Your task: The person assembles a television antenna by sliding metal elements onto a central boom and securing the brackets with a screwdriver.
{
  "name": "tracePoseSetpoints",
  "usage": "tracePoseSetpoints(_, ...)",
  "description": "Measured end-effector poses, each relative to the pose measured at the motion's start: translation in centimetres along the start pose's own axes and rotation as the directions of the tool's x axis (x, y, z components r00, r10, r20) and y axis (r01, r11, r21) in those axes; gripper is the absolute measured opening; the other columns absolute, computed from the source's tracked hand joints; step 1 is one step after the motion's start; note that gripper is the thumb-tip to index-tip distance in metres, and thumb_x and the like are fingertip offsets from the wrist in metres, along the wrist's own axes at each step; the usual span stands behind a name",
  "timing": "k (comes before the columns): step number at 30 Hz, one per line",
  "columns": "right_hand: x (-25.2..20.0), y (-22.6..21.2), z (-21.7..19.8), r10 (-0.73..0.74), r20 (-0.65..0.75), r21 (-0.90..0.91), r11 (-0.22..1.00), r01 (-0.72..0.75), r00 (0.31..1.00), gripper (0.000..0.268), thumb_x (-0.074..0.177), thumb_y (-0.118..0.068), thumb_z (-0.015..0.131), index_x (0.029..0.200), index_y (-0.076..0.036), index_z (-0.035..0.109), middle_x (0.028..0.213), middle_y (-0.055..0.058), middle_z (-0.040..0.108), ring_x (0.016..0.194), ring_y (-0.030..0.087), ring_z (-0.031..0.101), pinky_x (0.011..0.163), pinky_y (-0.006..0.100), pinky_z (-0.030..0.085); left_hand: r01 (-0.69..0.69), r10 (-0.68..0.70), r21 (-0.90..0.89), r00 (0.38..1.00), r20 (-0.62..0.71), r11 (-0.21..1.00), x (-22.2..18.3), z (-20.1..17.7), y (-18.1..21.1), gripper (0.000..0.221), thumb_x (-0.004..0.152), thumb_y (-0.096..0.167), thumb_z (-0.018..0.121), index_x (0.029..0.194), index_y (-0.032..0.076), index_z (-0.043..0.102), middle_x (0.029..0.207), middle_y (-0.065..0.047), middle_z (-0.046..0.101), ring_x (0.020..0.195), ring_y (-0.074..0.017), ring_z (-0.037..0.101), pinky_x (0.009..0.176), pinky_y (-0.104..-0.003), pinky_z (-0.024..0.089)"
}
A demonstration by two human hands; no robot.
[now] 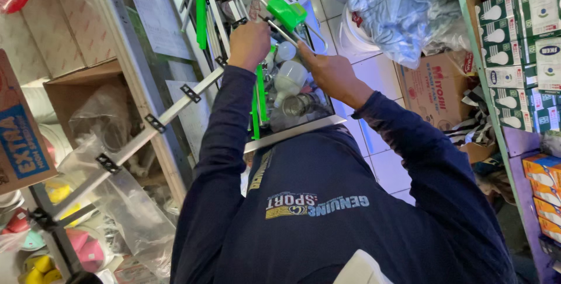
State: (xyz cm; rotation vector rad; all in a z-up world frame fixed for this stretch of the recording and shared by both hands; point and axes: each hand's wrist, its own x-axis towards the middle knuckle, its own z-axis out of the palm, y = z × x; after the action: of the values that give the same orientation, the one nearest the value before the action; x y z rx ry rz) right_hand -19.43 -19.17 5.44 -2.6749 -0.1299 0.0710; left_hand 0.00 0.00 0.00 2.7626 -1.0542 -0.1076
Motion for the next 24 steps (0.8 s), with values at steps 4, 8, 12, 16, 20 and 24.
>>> tracePoseSetpoints(4,0.3,0.0,0.4,0.045,0.014,0.094,0.994,-0.046,0.999,0.063,0.099,-0.014,0.056,0.158,-0.012,0.034,0.085,0.018,0.071,0.072,0.043,0.068,0.059,0.054,0.05,0.059,-0.06,-0.02,0.998,-0.036,0.998,-0.1,-2.1,1.0,0.026,0.097,0.029,0.061,0.086,0.009,0.074,0.08,-0.018,0.072,0.075,-0.0401,0.072,0.064,-0.055,0.056)
tracePoseSetpoints(8,0.8,-0.3,1.0,0.038,-0.107,0.321,0.947,-0.001,0.994,0.047,0.107,-0.018,0.054,0.152,-0.011,0.045,0.086,0.023,0.069,0.073,0.046,0.066,0.061,0.056,0.049,0.075,-0.077,-0.035,0.995,-0.064,0.997,-0.4,-3.8,1.1,0.028,0.096,0.031,0.062,0.084,0.008,0.073,0.078,-0.018,0.072,0.073,-0.0405,0.071,0.063,-0.055,0.056)
tracePoseSetpoints(12,0.9,-0.5,1.1,0.076,-0.078,0.333,0.942,-0.046,0.994,0.045,0.105,-0.021,0.055,0.149,-0.012,0.049,0.08,0.024,0.068,0.068,0.047,0.065,0.06,0.057,0.048,0.082,-0.085,-0.027,0.993,-0.087,0.996,-0.9,-4.9,1.6,0.028,0.096,0.031,0.062,0.083,0.008,0.071,0.074,-0.018,0.071,0.07,-0.0401,0.071,0.063,-0.055,0.055)
tracePoseSetpoints(16,0.4,-1.0,1.3,0.089,-0.221,0.294,0.956,-0.02,0.971,0.045,0.105,-0.016,0.06,0.149,-0.01,0.052,0.075,0.021,0.066,0.068,0.042,0.065,0.06,0.054,0.047,0.047,-0.047,-0.008,0.984,-0.169,0.999,-1.3,-7.6,3.3,0.024,0.093,0.03,0.064,0.087,0.007,0.069,0.071,-0.016,0.07,0.067,-0.0387,0.07,0.061,-0.056,0.052)
tracePoseSetpoints(20,-0.6,-1.6,1.2,-0.042,-0.418,0.199,0.97,0.137,0.907,0.05,0.099,-0.007,0.066,0.148,-0.006,0.054,0.073,0.016,0.063,0.061,0.036,0.06,0.057,0.05,0.044,-0.003,-0.002,-0.028,0.981,-0.195,1.0,-2.2,-11.9,5.0,0.042,0.09,0.038,0.067,0.112,0.002,0.067,0.069,-0.015,0.07,0.067,-0.0369,0.07,0.06,-0.055,0.051)
tracePoseSetpoints(24,-1.2,-1.8,0.4,-0.134,-0.505,0.179,0.95,0.256,0.853,0.054,0.098,-0.003,0.065,0.15,-0.003,0.051,0.078,0.011,0.063,0.061,0.033,0.058,0.059,0.046,0.045,0.055,-0.065,-0.29,0.998,-0.024,0.955,-2.8,-14.9,5.5,0.069,0.089,0.063,0.071,0.125,0.004,0.064,0.078,-0.017,0.071,0.073,-0.0392,0.07,0.061,-0.052,0.054)
